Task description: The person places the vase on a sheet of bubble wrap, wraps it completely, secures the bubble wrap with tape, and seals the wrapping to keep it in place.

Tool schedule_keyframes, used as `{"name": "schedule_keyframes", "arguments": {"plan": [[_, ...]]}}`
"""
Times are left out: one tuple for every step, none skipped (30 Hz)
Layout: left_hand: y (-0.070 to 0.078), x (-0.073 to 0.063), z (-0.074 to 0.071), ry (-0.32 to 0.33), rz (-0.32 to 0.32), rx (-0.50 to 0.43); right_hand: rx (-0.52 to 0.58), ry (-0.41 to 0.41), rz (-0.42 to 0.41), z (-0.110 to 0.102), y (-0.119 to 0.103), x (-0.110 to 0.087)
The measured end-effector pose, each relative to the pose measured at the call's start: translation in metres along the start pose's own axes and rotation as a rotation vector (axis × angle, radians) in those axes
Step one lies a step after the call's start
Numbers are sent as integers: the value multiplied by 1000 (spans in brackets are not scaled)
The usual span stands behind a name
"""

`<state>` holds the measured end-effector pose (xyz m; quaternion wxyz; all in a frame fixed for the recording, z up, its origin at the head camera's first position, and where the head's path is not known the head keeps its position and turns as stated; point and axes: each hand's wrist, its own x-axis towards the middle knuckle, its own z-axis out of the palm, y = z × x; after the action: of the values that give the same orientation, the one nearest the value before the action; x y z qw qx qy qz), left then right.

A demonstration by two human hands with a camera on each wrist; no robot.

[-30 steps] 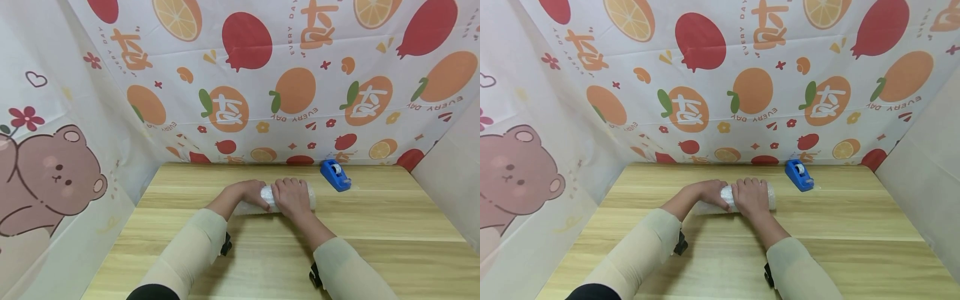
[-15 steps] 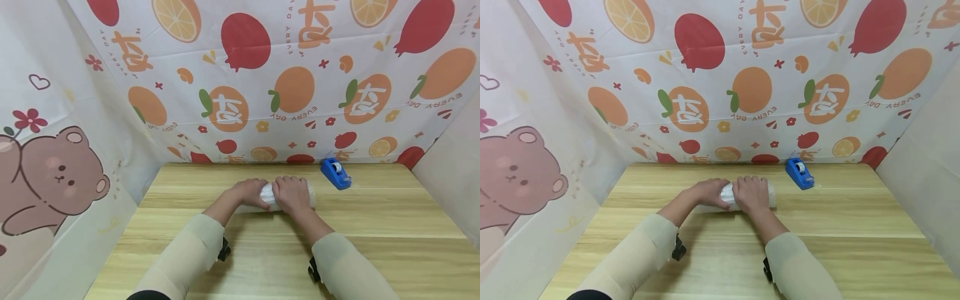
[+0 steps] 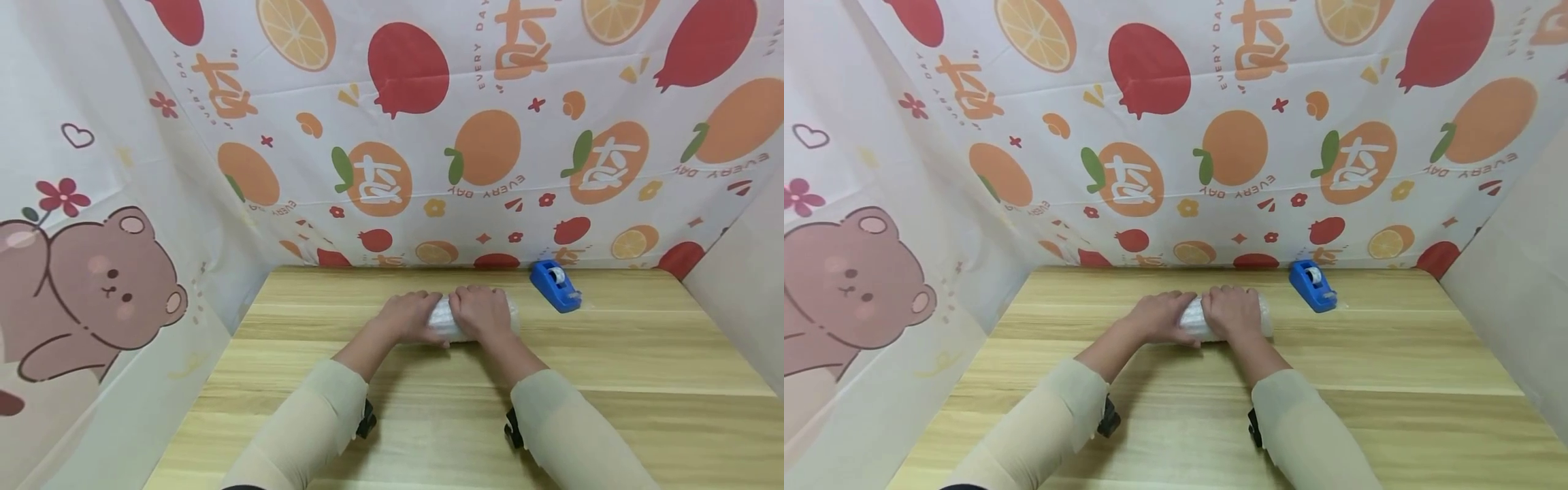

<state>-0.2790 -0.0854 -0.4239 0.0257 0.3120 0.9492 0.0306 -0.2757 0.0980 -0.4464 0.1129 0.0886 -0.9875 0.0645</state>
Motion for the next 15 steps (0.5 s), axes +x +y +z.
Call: {"name": "schedule_keyframes", "arguments": {"plan": [[0, 0, 1, 9, 4, 21, 4, -19, 4, -1, 1, 2], [0, 0, 2, 19, 8, 42, 8, -37, 9, -1, 2, 4], [0, 0, 3, 29, 11, 63, 11, -56, 15, -1, 3, 6], [1, 0, 3, 40, 13, 82, 15, -74, 18, -2, 3, 8], [1, 0, 4, 53, 16, 100, 18, -93, 20, -2, 4, 10], [1, 0, 5, 63, 17, 116, 22, -108, 22, -3, 5, 11], [1, 0, 6, 72, 17, 129, 25, -122, 23, -3, 5, 13], [1, 0, 6, 80, 18, 141, 28, -135, 24, -3, 5, 14], [0, 0, 7, 85, 17, 152, 29, -146, 24, -3, 5, 15], [0, -1, 7, 88, 14, 162, 30, -155, 24, -4, 5, 16], [0, 0, 8, 90, 13, 169, 32, -164, 24, -4, 4, 18], [0, 0, 8, 88, 9, 172, 32, -172, 26, -4, 4, 18], [0, 0, 8, 88, 5, 173, 30, -181, 25, -4, 4, 20], [0, 0, 9, 87, 3, 177, 28, -187, 26, -4, 4, 20], [0, 0, 9, 87, 1, 181, 26, -194, 27, -4, 4, 21]]}}
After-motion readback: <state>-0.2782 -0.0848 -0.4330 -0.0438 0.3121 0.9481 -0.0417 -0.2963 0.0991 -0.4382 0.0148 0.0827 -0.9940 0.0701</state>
